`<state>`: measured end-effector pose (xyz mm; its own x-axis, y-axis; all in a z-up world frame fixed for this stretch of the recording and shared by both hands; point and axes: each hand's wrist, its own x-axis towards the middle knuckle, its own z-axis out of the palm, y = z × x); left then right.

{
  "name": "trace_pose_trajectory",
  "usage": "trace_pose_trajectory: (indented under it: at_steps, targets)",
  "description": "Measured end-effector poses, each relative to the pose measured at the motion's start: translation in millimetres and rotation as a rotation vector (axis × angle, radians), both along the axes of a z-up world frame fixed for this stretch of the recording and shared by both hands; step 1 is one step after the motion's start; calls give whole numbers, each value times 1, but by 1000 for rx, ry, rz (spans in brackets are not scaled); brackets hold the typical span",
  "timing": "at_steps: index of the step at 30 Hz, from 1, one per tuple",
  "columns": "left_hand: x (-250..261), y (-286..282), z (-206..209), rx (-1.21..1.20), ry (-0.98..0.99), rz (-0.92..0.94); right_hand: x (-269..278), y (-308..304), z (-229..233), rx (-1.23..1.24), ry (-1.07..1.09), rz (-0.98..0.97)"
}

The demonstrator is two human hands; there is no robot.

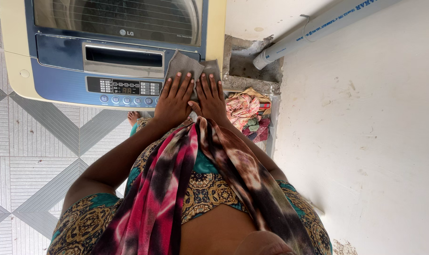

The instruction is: The person wipes the top and control panel of a washing machine using a cloth.

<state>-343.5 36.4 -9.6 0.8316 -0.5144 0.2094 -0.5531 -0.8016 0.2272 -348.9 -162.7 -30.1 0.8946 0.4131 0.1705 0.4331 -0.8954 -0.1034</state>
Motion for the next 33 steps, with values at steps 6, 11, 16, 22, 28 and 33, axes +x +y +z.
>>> trace_pose_trajectory:
  at_steps: [6,11,16,22,28,33]
  targets:
    - [24,-4,2,32,-21,22,32,-1,2,88,-36,19]
    - [93,-18,1,-18,23,75,103,-3,10,45,6,-73]
    - [147,-26,-6,-48,83,82,159,-12,8,49,39,-127]
    - [122,-21,-5,-88,79,81,131,-13,8,114,-7,-102]
    - [26,-11,4,-30,52,48,28,-9,-1,47,28,-39]
    - [16,-11,3,-68,13,22,16,-12,-20,152,29,-70]
